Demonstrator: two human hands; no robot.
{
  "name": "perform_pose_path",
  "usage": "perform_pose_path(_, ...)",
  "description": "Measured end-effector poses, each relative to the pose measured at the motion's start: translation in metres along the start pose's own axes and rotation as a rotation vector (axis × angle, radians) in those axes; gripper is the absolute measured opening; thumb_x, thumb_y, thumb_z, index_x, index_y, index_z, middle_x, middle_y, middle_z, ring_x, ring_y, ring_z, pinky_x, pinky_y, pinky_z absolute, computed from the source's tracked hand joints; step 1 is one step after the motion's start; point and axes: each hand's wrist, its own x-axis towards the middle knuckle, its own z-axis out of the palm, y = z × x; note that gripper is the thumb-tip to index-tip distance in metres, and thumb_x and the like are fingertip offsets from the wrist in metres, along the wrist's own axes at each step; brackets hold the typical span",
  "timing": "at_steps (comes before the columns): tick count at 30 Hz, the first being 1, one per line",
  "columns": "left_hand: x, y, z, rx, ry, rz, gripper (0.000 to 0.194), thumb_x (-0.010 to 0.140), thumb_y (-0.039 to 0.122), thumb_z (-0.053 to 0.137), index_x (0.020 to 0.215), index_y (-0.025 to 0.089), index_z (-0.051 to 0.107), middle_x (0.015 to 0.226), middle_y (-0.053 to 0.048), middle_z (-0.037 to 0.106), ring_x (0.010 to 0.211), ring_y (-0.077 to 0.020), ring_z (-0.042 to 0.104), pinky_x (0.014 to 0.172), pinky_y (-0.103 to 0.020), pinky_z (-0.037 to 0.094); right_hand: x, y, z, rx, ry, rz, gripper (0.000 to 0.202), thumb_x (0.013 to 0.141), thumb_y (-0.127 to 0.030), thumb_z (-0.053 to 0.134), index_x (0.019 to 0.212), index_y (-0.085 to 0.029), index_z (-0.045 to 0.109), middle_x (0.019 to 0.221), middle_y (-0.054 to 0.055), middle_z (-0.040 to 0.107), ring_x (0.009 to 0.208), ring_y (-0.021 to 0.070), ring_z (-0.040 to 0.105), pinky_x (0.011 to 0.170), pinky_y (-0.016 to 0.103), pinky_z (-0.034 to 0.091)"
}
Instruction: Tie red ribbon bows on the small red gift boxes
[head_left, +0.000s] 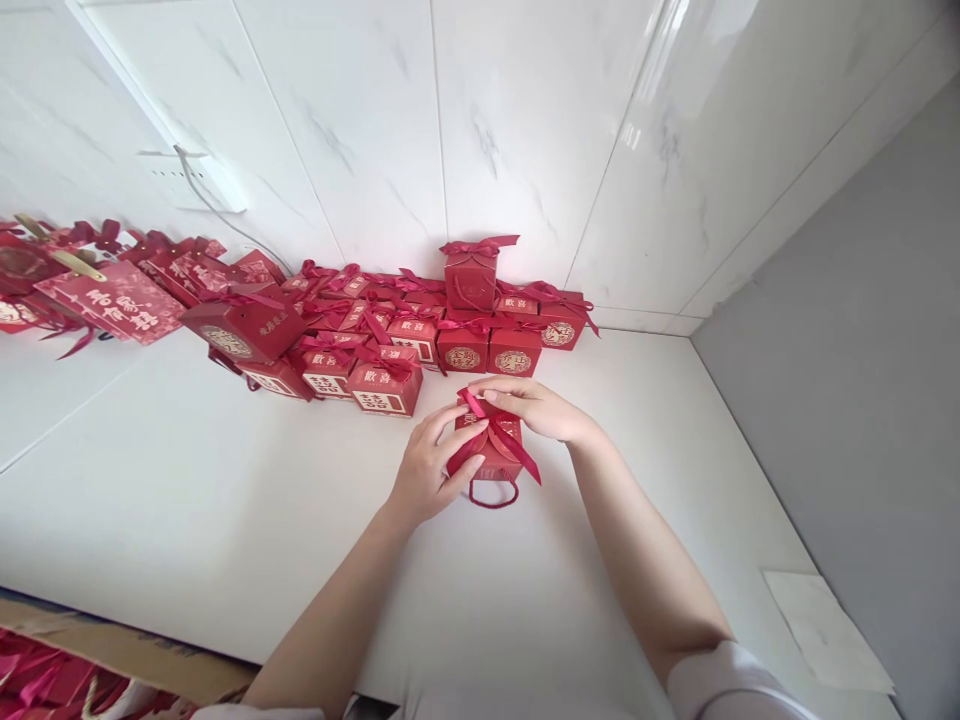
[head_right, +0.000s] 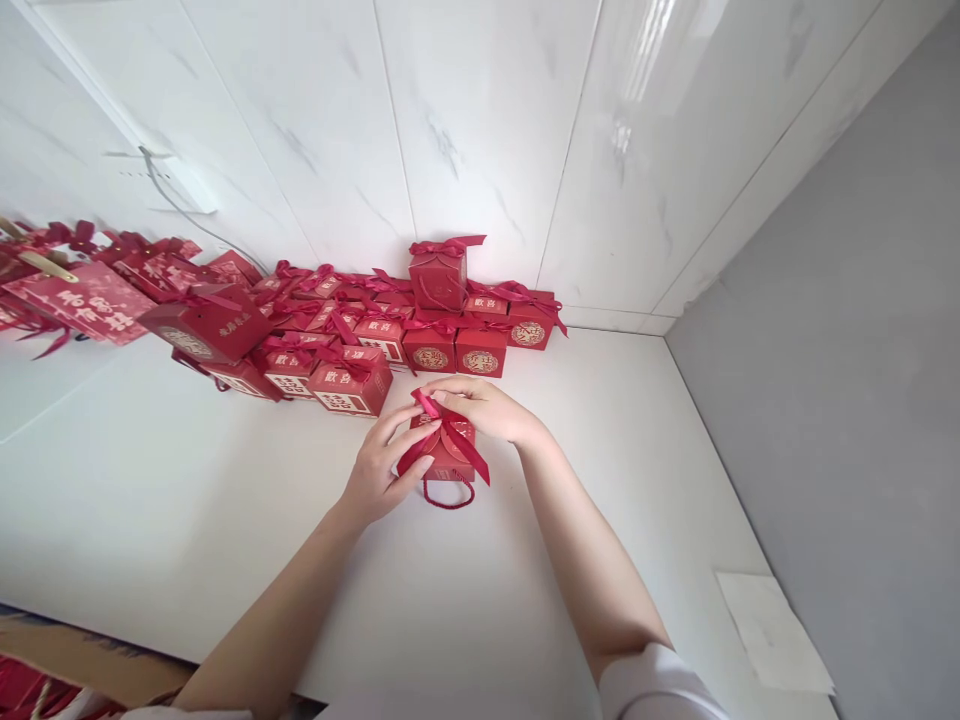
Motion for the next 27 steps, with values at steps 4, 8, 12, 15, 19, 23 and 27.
perform_pose_path(4,0.0,-0.003,0.001,-0.034,-0.025,-0.022,0.038,0.092,0.03,0.053,0.13,0.03,0.057,0.143,-0.006,0.046,0.135,-0.0273,0.042,0.112,-0.047,0.036,0.002,0.002,-0.002,0.038,0.023,0.036,0.036,0.095,-0.047,0.049,0.112,-0.022,0.069,0.119,0.005,0.067,0.111,0.0205,0.06,0.1,0.035,0.043)
perform_pose_path(8,-0.001,-0.003,0.001,-0.044,-0.047,-0.023,0.044,0.092,0.029,0.053,0.136,0.029,0.05,0.144,-0.007,0.044,0.135,-0.0269,0.04,0.113,-0.047,0.035,0.005,0.003,0.002,0.077,0.035,0.039,0.038,0.096,-0.049,0.048,0.11,-0.021,0.068,0.114,0.005,0.068,0.105,0.0202,0.062,0.096,0.034,0.045)
perform_pose_path(12,0.0,-0.002,0.001,-0.045,-0.081,-0.014,0.051,0.094,0.028,0.051,0.144,0.03,0.041,0.144,-0.008,0.041,0.135,-0.0263,0.039,0.114,-0.046,0.034,0.005,0.002,0.003,0.04,0.03,0.046,0.042,0.096,-0.053,0.044,0.105,-0.021,0.069,0.111,0.005,0.067,0.105,0.0209,0.06,0.095,0.035,0.045)
perform_pose_path(15,0.001,-0.002,0.001,-0.029,-0.106,-0.025,0.049,0.095,0.03,0.049,0.143,0.032,0.043,0.142,-0.008,0.041,0.134,-0.0272,0.038,0.113,-0.048,0.033,0.004,0.002,0.002,-0.033,0.032,0.036,0.043,0.095,-0.055,0.045,0.104,-0.023,0.072,0.112,0.005,0.065,0.11,0.0212,0.057,0.099,0.035,0.043)
perform_pose_path(19,0.001,0.0,-0.001,-0.022,-0.145,-0.067,0.048,0.096,0.032,0.048,0.143,0.033,0.043,0.142,-0.008,0.038,0.136,-0.0278,0.035,0.114,-0.049,0.032,0.004,0.003,0.002,-0.053,0.02,0.044,0.045,0.096,-0.056,0.042,0.105,-0.025,0.073,0.121,0.004,0.061,0.117,0.0202,0.054,0.101,0.034,0.042)
perform_pose_path(23,0.001,0.0,0.0,-0.049,-0.158,-0.084,0.049,0.096,0.033,0.047,0.145,0.033,0.04,0.142,-0.008,0.037,0.135,-0.0265,0.036,0.114,-0.047,0.033,0.002,-0.003,0.0,-0.083,0.006,0.056,0.043,0.096,-0.056,0.043,0.105,-0.024,0.071,0.118,0.004,0.063,0.112,0.0209,0.057,0.097,0.034,0.045)
perform_pose_path(27,0.0,0.0,0.003,-0.053,-0.141,-0.084,0.051,0.096,0.034,0.047,0.146,0.033,0.038,0.141,-0.008,0.038,0.133,-0.0265,0.038,0.113,-0.046,0.033,-0.009,-0.013,-0.013,-0.138,0.081,0.087,0.038,0.094,-0.054,0.047,0.112,-0.024,0.064,0.118,0.005,0.063,0.112,0.0224,0.057,0.097,0.037,0.044)
